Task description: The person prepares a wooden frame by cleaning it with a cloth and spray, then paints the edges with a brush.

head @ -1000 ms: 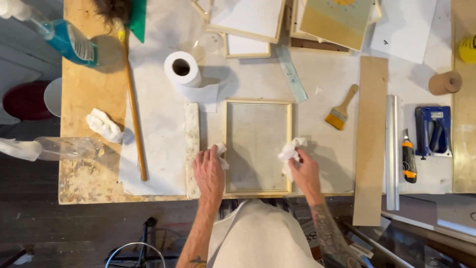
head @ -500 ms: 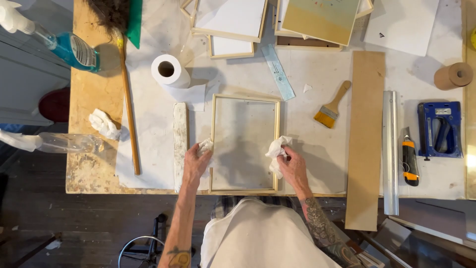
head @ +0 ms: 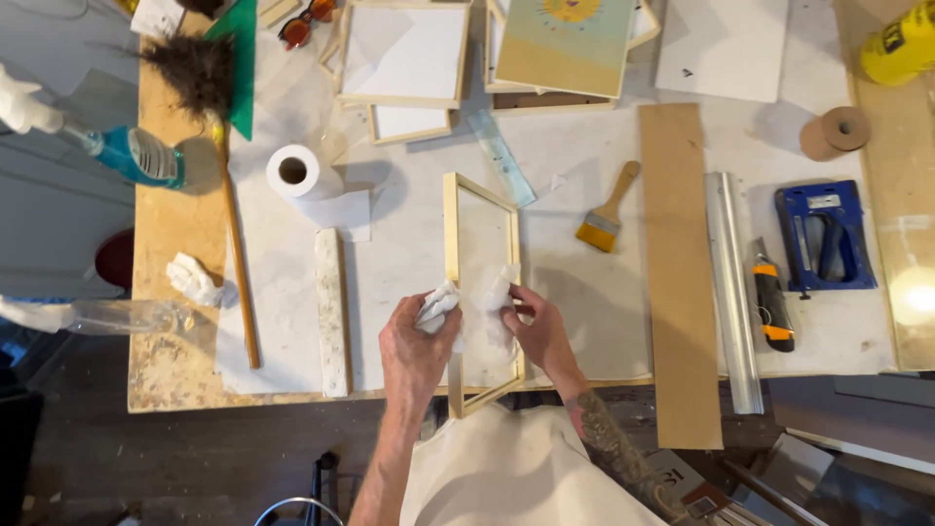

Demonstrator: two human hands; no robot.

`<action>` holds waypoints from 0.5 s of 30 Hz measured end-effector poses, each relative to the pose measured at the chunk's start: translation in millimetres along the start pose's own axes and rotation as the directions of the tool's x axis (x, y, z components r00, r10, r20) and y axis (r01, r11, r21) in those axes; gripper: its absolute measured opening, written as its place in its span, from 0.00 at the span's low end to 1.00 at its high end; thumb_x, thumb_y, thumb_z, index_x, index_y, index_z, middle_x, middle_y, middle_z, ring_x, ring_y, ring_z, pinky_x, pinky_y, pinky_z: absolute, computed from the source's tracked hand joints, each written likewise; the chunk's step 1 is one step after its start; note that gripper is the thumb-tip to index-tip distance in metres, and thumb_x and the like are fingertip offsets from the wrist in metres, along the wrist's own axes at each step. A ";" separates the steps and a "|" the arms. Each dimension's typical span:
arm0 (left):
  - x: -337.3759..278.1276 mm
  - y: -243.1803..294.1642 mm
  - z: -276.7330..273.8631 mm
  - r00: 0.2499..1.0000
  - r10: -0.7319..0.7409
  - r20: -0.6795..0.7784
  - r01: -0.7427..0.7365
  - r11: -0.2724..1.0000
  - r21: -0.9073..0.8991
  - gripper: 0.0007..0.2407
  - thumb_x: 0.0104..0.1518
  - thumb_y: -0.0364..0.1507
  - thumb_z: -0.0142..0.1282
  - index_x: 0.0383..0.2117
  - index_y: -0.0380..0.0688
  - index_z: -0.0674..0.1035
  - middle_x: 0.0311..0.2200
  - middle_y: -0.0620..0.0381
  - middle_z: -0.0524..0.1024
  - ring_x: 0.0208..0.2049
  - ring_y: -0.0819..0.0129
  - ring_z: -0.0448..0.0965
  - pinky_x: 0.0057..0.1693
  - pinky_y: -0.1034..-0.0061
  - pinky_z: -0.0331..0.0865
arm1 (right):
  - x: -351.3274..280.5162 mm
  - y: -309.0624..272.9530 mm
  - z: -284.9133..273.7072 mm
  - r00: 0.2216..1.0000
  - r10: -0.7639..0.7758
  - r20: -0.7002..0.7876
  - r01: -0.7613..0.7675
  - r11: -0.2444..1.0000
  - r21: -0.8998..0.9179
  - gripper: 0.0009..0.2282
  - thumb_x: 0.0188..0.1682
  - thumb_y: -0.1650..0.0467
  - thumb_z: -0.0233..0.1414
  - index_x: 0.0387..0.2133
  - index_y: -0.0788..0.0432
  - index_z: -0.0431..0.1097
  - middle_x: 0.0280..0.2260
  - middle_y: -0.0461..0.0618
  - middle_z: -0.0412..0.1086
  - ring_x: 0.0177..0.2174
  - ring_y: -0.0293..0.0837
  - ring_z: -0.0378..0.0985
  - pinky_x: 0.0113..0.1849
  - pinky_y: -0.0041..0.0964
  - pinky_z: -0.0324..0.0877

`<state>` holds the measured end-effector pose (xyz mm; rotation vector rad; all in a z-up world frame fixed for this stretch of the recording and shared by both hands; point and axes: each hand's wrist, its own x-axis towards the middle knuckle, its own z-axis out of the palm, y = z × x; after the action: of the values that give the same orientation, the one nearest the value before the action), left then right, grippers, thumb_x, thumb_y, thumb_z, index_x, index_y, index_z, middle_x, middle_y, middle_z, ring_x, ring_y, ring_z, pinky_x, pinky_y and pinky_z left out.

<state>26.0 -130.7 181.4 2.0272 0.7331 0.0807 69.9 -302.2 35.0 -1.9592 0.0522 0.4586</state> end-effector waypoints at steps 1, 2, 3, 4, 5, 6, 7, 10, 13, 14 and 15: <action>-2.1 2.7 3.9 0.999 0.040 -0.004 -0.040 0.999 0.020 0.12 0.46 0.30 0.69 0.37 0.41 0.86 0.32 0.46 0.83 0.39 0.48 0.85 0.50 0.60 0.76 | 3.4 13.8 0.0 0.996 0.088 0.030 -0.093 0.959 0.267 0.21 0.45 0.70 0.59 0.54 0.60 0.72 0.50 0.61 0.74 0.46 0.56 0.79 0.42 0.49 0.79; -6.1 4.6 8.1 0.997 0.074 -0.010 -0.074 0.997 0.037 0.12 0.45 0.30 0.71 0.36 0.42 0.86 0.31 0.49 0.82 0.37 0.51 0.85 0.49 0.61 0.77 | 5.4 28.5 -0.6 0.983 0.163 0.087 -0.185 0.841 0.508 0.22 0.44 0.71 0.62 0.54 0.62 0.72 0.49 0.59 0.75 0.45 0.51 0.80 0.42 0.44 0.79; -8.5 -2.5 22.2 0.997 0.077 -0.008 -0.076 0.996 0.036 0.12 0.45 0.30 0.71 0.36 0.42 0.86 0.31 0.49 0.82 0.37 0.51 0.85 0.49 0.61 0.77 | -2.0 13.7 -10.1 0.983 0.163 0.083 -0.182 0.842 0.508 0.22 0.44 0.71 0.62 0.54 0.62 0.72 0.49 0.59 0.75 0.45 0.51 0.80 0.42 0.44 0.79; -9.4 -9.4 34.5 0.990 0.140 -0.017 -0.139 0.989 0.058 0.14 0.44 0.29 0.70 0.37 0.42 0.85 0.32 0.46 0.81 0.38 0.46 0.83 0.47 0.56 0.76 | -8.1 -2.7 -17.8 0.976 0.192 0.101 -0.211 0.736 0.644 0.19 0.44 0.74 0.61 0.51 0.62 0.74 0.46 0.56 0.76 0.43 0.49 0.81 0.41 0.43 0.79; -10.2 -16.2 46.3 0.979 0.202 -0.026 -0.200 0.977 0.080 0.15 0.42 0.29 0.70 0.37 0.41 0.84 0.32 0.44 0.79 0.38 0.40 0.81 0.46 0.51 0.76 | -14.5 -19.3 -25.2 0.968 0.216 0.124 -0.233 0.607 0.760 0.16 0.44 0.76 0.60 0.48 0.62 0.75 0.43 0.54 0.77 0.40 0.47 0.81 0.40 0.41 0.80; -15.0 -7.0 54.9 0.978 0.206 -0.025 -0.204 0.976 0.076 0.15 0.42 0.29 0.70 0.37 0.41 0.84 0.32 0.44 0.79 0.38 0.40 0.81 0.46 0.51 0.76 | -18.9 -36.7 -34.5 0.970 0.214 0.119 -0.228 0.609 0.759 0.16 0.44 0.76 0.60 0.48 0.62 0.75 0.43 0.54 0.77 0.40 0.47 0.81 0.40 0.41 0.80; -19.9 2.1 63.1 0.972 0.233 0.003 -0.232 0.964 0.129 0.14 0.43 0.31 0.69 0.37 0.46 0.83 0.31 0.50 0.79 0.36 0.45 0.82 0.45 0.56 0.76 | -23.7 -54.2 -43.4 0.965 0.228 0.128 -0.241 0.582 0.777 0.15 0.47 0.74 0.58 0.48 0.62 0.75 0.43 0.54 0.77 0.41 0.48 0.81 0.41 0.43 0.79; -28.1 20.7 79.5 0.950 0.310 0.023 -0.309 0.935 0.173 0.13 0.44 0.32 0.69 0.35 0.48 0.82 0.30 0.57 0.78 0.35 0.52 0.83 0.47 0.63 0.76 | -19.5 -44.0 -59.6 0.960 0.261 0.098 -0.229 0.539 0.810 0.14 0.51 0.71 0.55 0.49 0.62 0.75 0.43 0.55 0.77 0.42 0.50 0.81 0.44 0.47 0.77; -27.5 23.6 81.2 0.929 0.369 0.017 -0.367 0.917 0.159 0.12 0.45 0.31 0.70 0.35 0.46 0.82 0.30 0.57 0.77 0.36 0.55 0.82 0.49 0.66 0.74 | -8.4 -10.0 -72.5 0.955 0.295 0.033 -0.194 0.538 0.820 0.13 0.52 0.69 0.55 0.47 0.61 0.76 0.42 0.57 0.77 0.42 0.51 0.81 0.45 0.48 0.76; -29.0 21.7 80.9 0.928 0.372 0.012 -0.370 0.917 0.147 0.12 0.45 0.31 0.70 0.34 0.45 0.82 0.30 0.57 0.76 0.36 0.56 0.82 0.49 0.67 0.74 | -7.7 1.6 -78.1 0.953 0.304 0.011 -0.188 0.560 0.807 0.11 0.52 0.69 0.56 0.46 0.61 0.77 0.40 0.58 0.77 0.40 0.51 0.81 0.43 0.47 0.77; -31.7 18.1 84.9 0.928 0.371 0.018 -0.370 0.918 0.142 0.12 0.45 0.31 0.70 0.34 0.45 0.82 0.30 0.57 0.76 0.36 0.56 0.82 0.49 0.67 0.74 | -11.7 6.7 -83.3 0.951 0.309 0.006 -0.187 0.561 0.806 0.11 0.52 0.69 0.56 0.46 0.61 0.77 0.40 0.58 0.77 0.40 0.51 0.81 0.43 0.47 0.77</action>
<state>37.1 -218.9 156.4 2.2851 0.3581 0.2638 81.9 -381.0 62.7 -1.0593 0.5502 0.3828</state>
